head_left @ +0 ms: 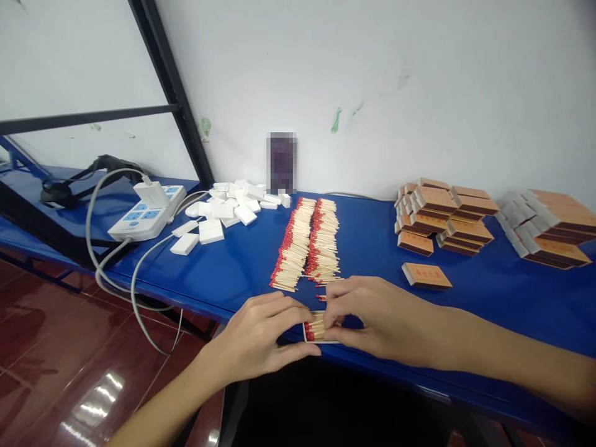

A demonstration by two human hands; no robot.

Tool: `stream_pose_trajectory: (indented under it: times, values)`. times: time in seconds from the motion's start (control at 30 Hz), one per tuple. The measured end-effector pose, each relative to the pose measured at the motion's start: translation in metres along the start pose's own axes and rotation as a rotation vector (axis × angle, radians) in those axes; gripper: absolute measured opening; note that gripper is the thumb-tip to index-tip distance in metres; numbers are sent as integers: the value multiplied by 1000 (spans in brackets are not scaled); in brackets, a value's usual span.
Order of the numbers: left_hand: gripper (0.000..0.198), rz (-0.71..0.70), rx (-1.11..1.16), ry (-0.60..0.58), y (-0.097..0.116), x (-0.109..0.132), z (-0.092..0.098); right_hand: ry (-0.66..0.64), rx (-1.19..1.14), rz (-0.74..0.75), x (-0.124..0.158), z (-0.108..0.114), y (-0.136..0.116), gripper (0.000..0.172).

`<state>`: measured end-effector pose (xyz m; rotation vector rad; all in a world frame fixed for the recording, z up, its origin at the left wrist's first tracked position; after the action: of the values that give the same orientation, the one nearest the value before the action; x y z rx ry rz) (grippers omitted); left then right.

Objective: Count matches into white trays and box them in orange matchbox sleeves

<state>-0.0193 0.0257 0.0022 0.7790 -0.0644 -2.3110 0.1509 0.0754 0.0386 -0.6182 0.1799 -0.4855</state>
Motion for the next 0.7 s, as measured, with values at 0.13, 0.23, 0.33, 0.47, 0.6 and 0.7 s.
stream_pose_trajectory:
  times: [0.13, 0.23, 0.33, 0.47, 0.6, 0.7]
  values:
    - [27, 3, -6, 3, 0, 0, 0, 136, 192, -62, 1, 14, 11, 17]
    - [26, 5, -12, 8, 0, 0, 0, 132, 279, -111, 1, 16, 20, 16]
    - [29, 16, -20, 18, 0, 0, 1, 80, 240, -154, -1, 11, 25, 17]
    - [32, 35, -21, 14, -2, 1, 0, 67, 171, -223, -4, 9, 29, 10]
    - [36, 58, -30, 7, -2, 2, -1, 86, 144, -250, -4, 14, 30, 7]
    - [43, 111, -22, -10, -3, 2, -2, 109, 74, -196, -3, 14, 22, 5]
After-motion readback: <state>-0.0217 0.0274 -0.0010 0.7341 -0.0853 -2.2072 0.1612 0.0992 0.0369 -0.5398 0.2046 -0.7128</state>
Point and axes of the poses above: each hand's wrist, its own x-axis away from the middle knuckle, its own z-axis out of the back of the hand, y = z × x, the point moved 4 cm from there along -x, towards the middle knuckle, and after that the axes turned 9 degrees about -x, right-handed, at the moved point
